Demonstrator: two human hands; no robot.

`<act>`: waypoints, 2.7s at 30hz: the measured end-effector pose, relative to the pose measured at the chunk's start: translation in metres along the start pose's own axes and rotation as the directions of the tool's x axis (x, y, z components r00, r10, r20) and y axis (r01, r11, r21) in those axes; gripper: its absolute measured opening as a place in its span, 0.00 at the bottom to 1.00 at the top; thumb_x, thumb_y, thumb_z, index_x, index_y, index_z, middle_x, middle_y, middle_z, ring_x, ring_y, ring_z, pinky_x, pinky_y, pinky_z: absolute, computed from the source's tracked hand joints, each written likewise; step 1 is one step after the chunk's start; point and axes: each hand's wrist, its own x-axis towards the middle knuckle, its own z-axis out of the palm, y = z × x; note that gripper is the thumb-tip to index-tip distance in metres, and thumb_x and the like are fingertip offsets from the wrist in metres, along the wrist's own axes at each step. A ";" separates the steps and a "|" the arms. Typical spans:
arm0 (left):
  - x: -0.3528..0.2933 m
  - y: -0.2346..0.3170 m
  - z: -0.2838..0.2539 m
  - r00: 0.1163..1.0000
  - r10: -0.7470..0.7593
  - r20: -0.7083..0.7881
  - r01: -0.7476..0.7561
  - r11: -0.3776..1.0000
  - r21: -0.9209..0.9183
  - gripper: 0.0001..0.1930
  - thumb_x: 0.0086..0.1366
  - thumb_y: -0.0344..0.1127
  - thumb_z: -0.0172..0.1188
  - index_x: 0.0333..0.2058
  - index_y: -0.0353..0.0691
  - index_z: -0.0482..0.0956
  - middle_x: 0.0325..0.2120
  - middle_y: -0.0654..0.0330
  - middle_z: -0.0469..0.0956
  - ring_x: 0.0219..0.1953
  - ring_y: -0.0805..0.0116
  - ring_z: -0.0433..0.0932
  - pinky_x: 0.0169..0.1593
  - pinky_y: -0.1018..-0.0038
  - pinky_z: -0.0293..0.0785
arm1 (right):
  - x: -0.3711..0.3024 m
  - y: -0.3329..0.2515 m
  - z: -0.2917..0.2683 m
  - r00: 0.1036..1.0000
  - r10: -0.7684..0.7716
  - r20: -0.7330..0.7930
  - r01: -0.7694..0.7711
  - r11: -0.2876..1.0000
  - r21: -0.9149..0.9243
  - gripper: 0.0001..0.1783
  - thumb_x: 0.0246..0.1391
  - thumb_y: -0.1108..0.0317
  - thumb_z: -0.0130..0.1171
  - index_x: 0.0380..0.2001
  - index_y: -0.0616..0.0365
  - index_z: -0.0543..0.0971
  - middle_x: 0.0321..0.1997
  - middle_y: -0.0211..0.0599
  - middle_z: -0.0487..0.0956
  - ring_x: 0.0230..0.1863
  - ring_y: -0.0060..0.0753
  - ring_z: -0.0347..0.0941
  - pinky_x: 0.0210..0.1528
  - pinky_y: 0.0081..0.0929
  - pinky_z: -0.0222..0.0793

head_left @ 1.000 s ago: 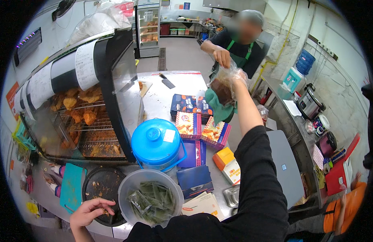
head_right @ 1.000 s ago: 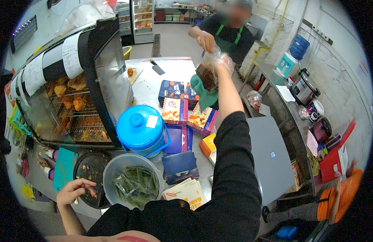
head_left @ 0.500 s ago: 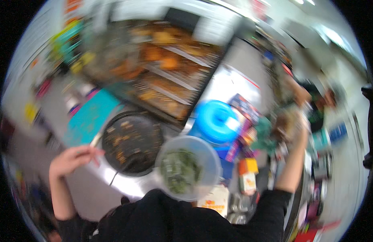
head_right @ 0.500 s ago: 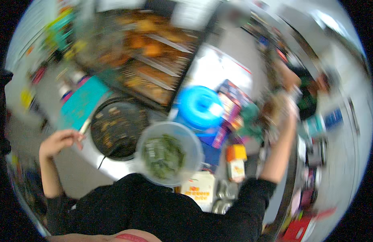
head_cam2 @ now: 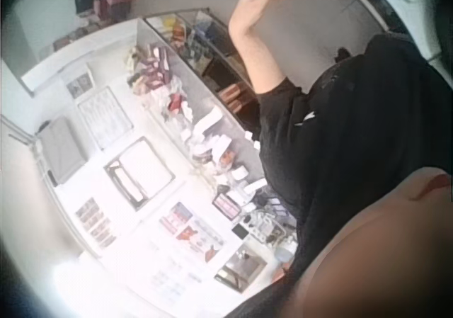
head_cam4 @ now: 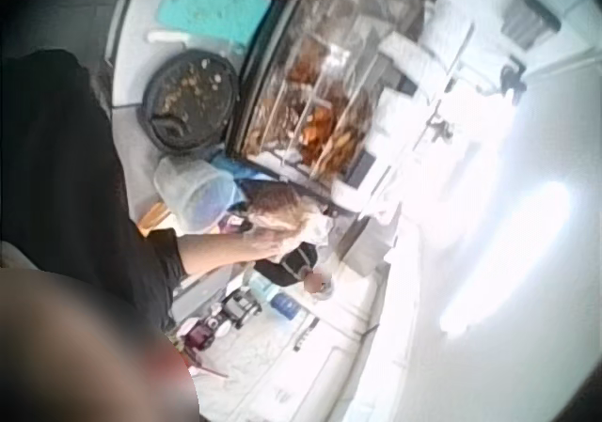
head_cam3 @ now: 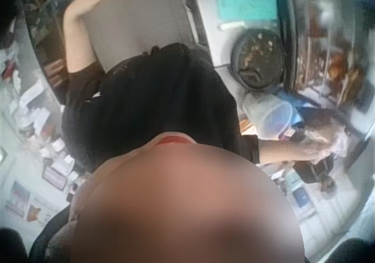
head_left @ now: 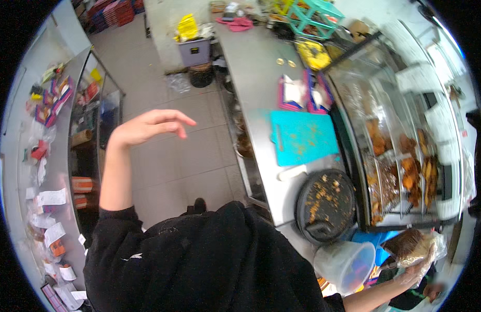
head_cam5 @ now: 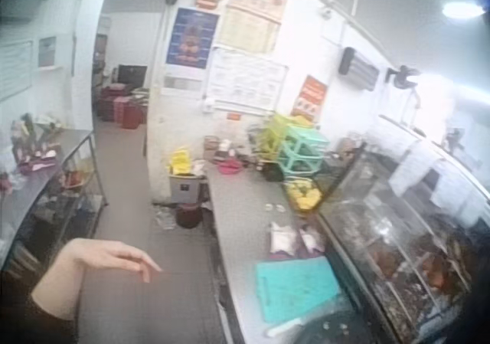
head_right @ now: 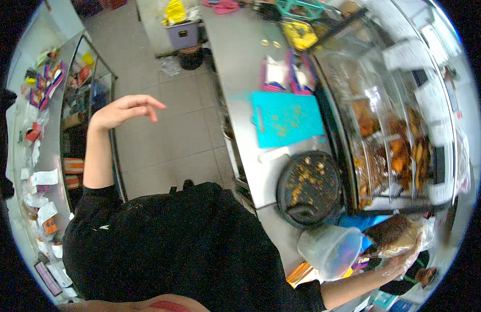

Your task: The person assembles food orders by placing fried items and rice into paper trays, adding sauce from a pouch, and handing the completed trays to a coworker. The person also handles receipts and organizes items on the counter.

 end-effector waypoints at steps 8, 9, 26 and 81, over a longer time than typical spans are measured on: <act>0.102 -0.099 -0.030 0.804 0.286 0.521 -0.084 0.922 -0.377 0.23 0.76 0.40 0.51 0.64 0.37 0.68 0.59 0.54 0.74 0.61 0.64 0.72 0.68 0.66 0.61 | -0.175 0.226 0.366 0.741 0.136 0.657 -0.091 0.991 -0.102 0.21 0.63 0.65 0.60 0.56 0.63 0.76 0.53 0.41 0.80 0.51 0.33 0.77 0.54 0.33 0.74; 0.120 -0.121 -0.024 0.753 0.327 0.571 -0.140 0.928 -0.346 0.23 0.76 0.41 0.50 0.65 0.38 0.67 0.63 0.54 0.70 0.64 0.62 0.68 0.70 0.65 0.58 | -0.198 0.268 0.410 0.596 0.167 0.785 -0.130 0.985 -0.111 0.19 0.62 0.64 0.61 0.53 0.63 0.78 0.46 0.38 0.82 0.44 0.29 0.78 0.48 0.30 0.76; 0.111 -0.521 -0.135 0.651 -0.463 0.601 0.757 0.339 -0.559 0.31 0.75 0.50 0.48 0.69 0.38 0.58 0.67 0.54 0.59 0.66 0.60 0.59 0.68 0.65 0.55 | -0.222 1.064 0.876 0.840 0.474 0.262 -0.029 0.522 -0.853 0.31 0.60 0.43 0.60 0.44 0.65 0.69 0.41 0.50 0.77 0.43 0.48 0.76 0.46 0.47 0.72; 0.561 -0.286 -0.488 0.859 -0.305 0.411 0.422 0.877 -0.231 0.33 0.76 0.60 0.43 0.69 0.44 0.59 0.60 0.57 0.72 0.56 0.60 0.75 0.62 0.61 0.70 | -0.162 0.600 0.850 0.693 0.589 0.416 -0.303 0.761 -0.573 0.28 0.57 0.73 0.58 0.62 0.55 0.69 0.40 0.39 0.80 0.32 0.33 0.79 0.24 0.32 0.82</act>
